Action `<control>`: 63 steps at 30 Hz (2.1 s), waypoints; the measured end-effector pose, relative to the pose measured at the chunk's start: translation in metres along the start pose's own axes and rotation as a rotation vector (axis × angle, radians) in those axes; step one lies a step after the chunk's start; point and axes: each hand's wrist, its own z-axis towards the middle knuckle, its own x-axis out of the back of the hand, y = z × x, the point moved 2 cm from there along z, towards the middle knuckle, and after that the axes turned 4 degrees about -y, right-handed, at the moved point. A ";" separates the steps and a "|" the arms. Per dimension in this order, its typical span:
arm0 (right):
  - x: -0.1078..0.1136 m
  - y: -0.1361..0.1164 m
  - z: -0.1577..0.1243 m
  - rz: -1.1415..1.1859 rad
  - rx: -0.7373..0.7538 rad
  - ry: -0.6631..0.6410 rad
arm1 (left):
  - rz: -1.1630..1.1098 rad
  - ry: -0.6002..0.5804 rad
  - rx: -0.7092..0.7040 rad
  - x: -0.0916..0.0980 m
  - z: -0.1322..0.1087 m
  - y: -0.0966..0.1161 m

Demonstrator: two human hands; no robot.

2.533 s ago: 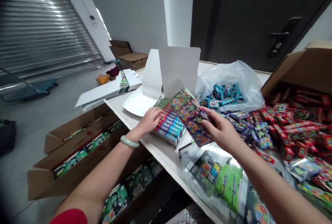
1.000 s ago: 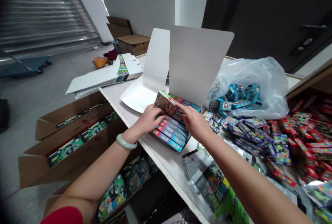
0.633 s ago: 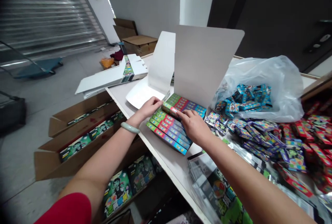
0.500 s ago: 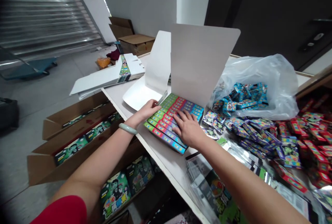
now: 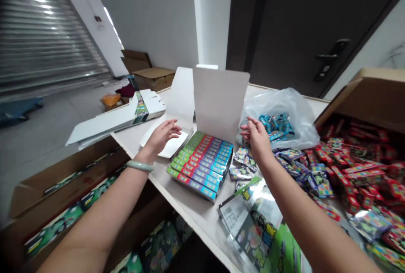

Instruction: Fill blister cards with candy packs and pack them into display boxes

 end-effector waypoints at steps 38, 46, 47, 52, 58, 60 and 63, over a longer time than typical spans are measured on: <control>-0.028 0.004 -0.118 -0.549 0.123 -0.507 | 0.557 -0.380 -0.147 0.011 -0.059 0.019; -0.031 0.067 -0.169 -1.187 0.541 -0.392 | 1.014 -0.169 -0.424 0.015 -0.119 -0.046; -0.031 0.073 -0.169 -1.219 0.565 -0.372 | 1.043 -0.155 -0.466 0.014 -0.121 -0.051; -0.029 0.089 -0.171 -1.237 0.616 -0.254 | 1.146 -0.080 -0.541 0.014 -0.124 -0.069; -0.027 0.098 -0.175 -1.202 0.662 -0.164 | 1.172 0.035 -0.619 0.010 -0.130 -0.085; -0.027 0.100 -0.174 -1.193 0.670 -0.167 | 1.121 0.058 -0.636 0.009 -0.132 -0.088; -0.026 0.100 -0.173 -1.193 0.652 -0.187 | 0.993 0.045 -0.593 0.013 -0.131 -0.092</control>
